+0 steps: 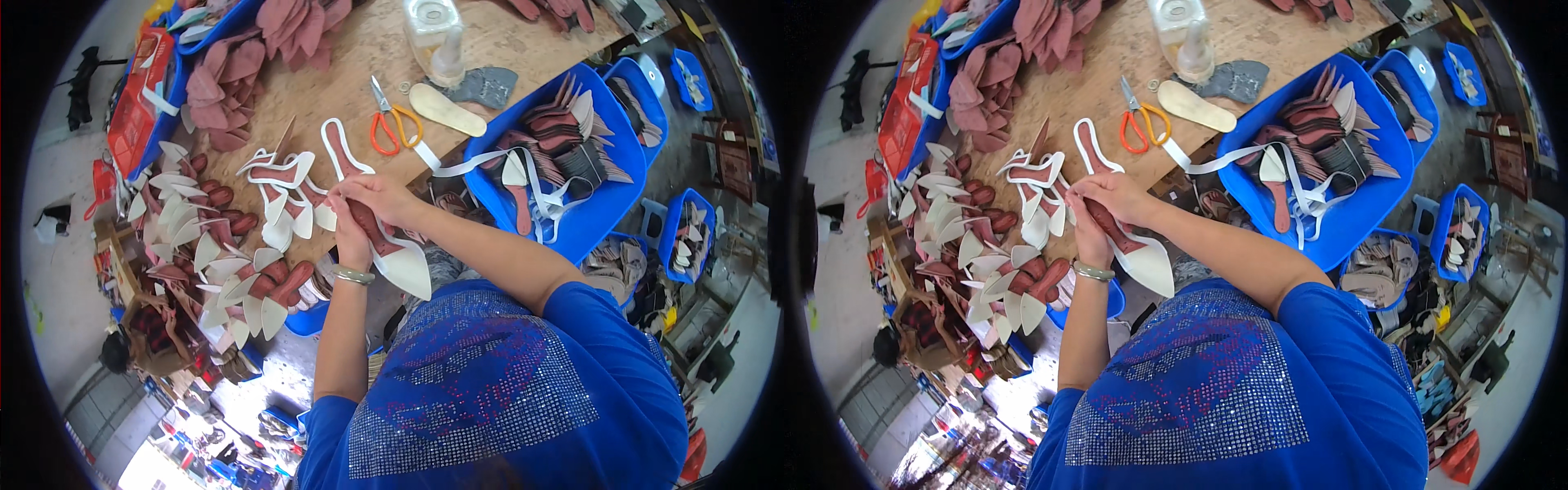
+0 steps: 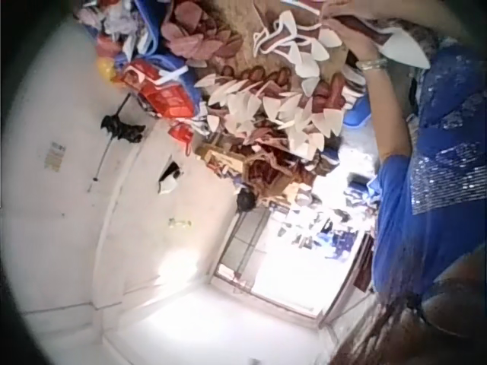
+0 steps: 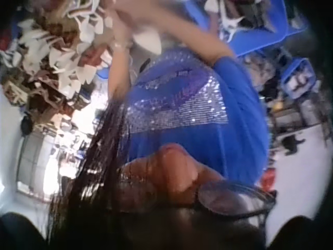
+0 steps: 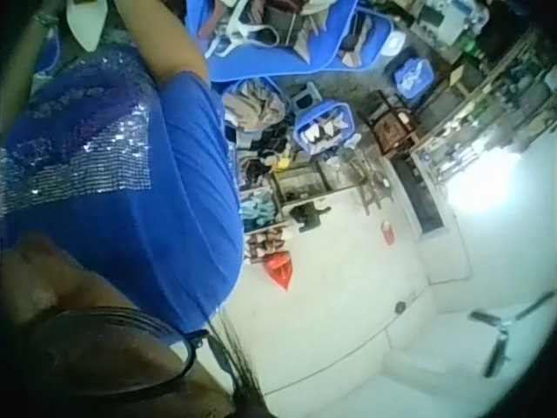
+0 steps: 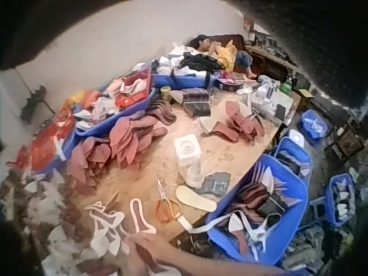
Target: The person assembles slipper components by hand at a workbench. They pick up white plastic frames and pink foam insoles, press them together, and place the finished units into a blue bin. The process is repeated for multiple pairs.
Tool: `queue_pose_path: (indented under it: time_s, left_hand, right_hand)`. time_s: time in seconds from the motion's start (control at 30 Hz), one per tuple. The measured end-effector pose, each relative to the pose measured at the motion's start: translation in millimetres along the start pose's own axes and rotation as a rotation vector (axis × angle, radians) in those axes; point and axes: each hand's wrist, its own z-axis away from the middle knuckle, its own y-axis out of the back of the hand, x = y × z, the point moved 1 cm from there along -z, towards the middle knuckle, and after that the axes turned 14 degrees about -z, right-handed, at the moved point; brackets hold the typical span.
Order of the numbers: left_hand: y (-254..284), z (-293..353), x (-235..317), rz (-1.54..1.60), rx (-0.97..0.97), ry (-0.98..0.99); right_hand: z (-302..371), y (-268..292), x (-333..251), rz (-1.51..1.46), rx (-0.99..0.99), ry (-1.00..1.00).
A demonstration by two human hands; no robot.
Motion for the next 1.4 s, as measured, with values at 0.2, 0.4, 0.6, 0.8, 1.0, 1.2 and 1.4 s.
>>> queue_pose_path:
  time_s: [0.2, 0.4, 0.6, 0.8, 1.0, 1.2, 1.4]
  left_hand:
    - [13.3, 10.7, -9.2, -0.148, -0.069, 0.184]
    - [30.0, -1.2, 17.0, -0.013, 0.099, 0.167]
    - [8.0, 9.9, 26.0, -0.252, -0.028, 0.132]
    - [-5.0, 18.5, 11.3, -0.210, -0.083, 0.135]
    - [1.3, 22.4, 18.9, -0.244, -0.109, 0.184]
    - [10.6, 31.0, 20.8, -0.251, -0.101, 0.175]
    - [34.9, 40.0, 37.6, -0.254, -0.053, 0.038]
  right_hand:
    - [8.2, 54.2, 81.5, 0.105, 0.080, 0.220]
    - [40.1, 154.2, 109.0, 0.957, 0.449, 0.066]
    - [5.9, 174.4, 104.0, 1.097, 0.364, 0.074]
    - [67.0, 178.6, 101.2, 1.055, 0.247, 0.246]
    - [272.6, 289.1, 128.4, 1.082, 0.657, -0.134]
    - [365.9, 312.0, 135.8, 1.008, 0.805, -0.437]
    - [314.1, 292.2, 130.9, 0.528, 0.424, -0.729]
